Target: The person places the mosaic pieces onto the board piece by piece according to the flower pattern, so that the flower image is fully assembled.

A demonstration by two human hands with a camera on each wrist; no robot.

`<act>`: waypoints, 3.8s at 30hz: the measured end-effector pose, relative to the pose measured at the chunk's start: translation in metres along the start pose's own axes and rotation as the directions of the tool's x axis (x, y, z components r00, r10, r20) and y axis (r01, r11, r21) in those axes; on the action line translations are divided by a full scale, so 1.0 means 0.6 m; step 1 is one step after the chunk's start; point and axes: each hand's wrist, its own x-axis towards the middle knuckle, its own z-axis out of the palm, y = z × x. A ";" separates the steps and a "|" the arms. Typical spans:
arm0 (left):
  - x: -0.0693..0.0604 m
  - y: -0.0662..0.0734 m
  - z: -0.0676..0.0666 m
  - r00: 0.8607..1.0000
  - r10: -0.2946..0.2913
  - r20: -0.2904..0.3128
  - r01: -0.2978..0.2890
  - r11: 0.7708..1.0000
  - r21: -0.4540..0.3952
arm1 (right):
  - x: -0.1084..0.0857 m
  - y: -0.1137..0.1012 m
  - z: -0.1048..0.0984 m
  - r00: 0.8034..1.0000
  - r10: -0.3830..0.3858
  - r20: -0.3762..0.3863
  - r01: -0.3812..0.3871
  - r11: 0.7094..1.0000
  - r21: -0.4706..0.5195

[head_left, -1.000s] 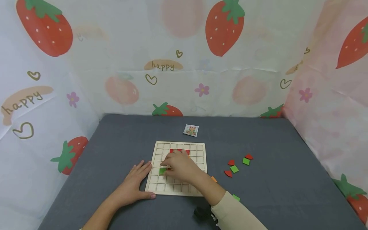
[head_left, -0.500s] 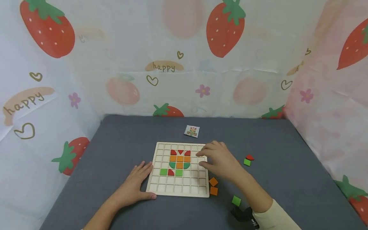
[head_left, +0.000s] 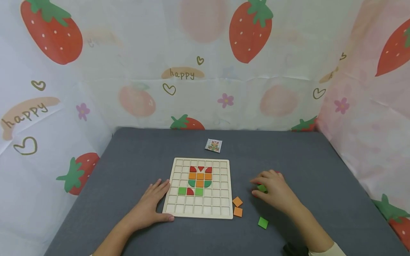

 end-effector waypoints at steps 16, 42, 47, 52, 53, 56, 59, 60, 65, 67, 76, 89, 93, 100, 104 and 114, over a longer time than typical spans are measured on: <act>0.002 -0.004 0.000 1.000 0.011 -0.002 -0.011 1.000 -0.004 | -0.019 0.026 0.024 0.997 0.068 0.045 -0.066 0.996 -0.054; 0.001 -0.005 0.004 1.000 0.002 -0.003 -0.002 1.000 0.001 | 0.049 -0.069 0.004 0.998 -0.037 -0.055 0.041 0.996 0.076; 0.001 -0.005 0.004 1.000 0.003 -0.002 -0.003 1.000 0.006 | 0.073 -0.116 0.014 0.998 -0.040 -0.051 0.044 0.995 0.092; 0.000 0.001 0.000 1.000 0.000 -0.007 0.000 1.000 -0.002 | 0.094 -0.158 0.031 0.997 -0.071 -0.028 0.074 0.988 0.139; 0.000 0.002 -0.001 1.000 0.001 -0.007 -0.001 1.000 -0.003 | 0.097 -0.166 0.034 0.997 -0.078 -0.021 0.080 0.987 0.143; 0.000 0.004 -0.001 1.000 0.001 -0.003 -0.001 1.000 -0.005 | 0.106 -0.186 0.044 0.995 -0.095 -0.008 0.095 0.983 0.159; 0.000 0.003 0.000 1.000 0.005 -0.005 -0.005 1.000 0.000 | 0.113 -0.207 0.052 0.993 -0.116 -0.002 0.114 0.977 0.179; 0.000 0.002 0.001 1.000 0.005 -0.006 -0.005 1.000 0.000 | 0.116 -0.213 0.055 0.992 -0.123 -0.002 0.122 0.976 0.180; 0.000 -0.003 0.002 1.000 0.018 -0.015 -0.018 1.000 0.003 | 0.131 -0.243 0.078 0.989 -0.150 -0.004 0.149 0.976 0.160; 0.000 -0.004 0.002 1.000 0.022 -0.016 -0.022 1.000 0.001 | 0.135 -0.252 0.090 0.989 -0.150 0.000 0.148 0.976 0.161; -0.001 -0.004 0.003 0.999 0.039 -0.032 -0.039 0.999 0.016 | 0.143 -0.287 0.131 0.988 -0.155 0.003 0.153 0.977 0.151; -0.001 -0.002 0.000 0.998 0.052 -0.040 -0.051 0.998 0.020 | 0.142 -0.301 0.171 0.987 -0.160 0.026 0.160 0.987 0.009; 0.000 -0.003 0.000 0.998 0.049 -0.037 -0.049 0.999 0.023 | 0.143 -0.301 0.176 0.990 -0.138 0.037 0.139 0.990 -0.003; 0.000 -0.005 0.002 0.998 0.051 -0.035 -0.050 0.998 0.022 | 0.142 -0.303 0.178 0.991 -0.134 0.031 0.134 0.991 -0.003; -0.001 -0.005 0.002 0.998 0.050 -0.039 -0.049 0.999 0.015 | 0.141 -0.305 0.177 0.991 -0.130 0.025 0.130 0.992 -0.008; -0.004 0.000 -0.001 0.998 0.051 -0.040 -0.051 0.998 0.022 | 0.140 -0.304 0.176 0.993 -0.115 0.029 0.116 0.993 -0.001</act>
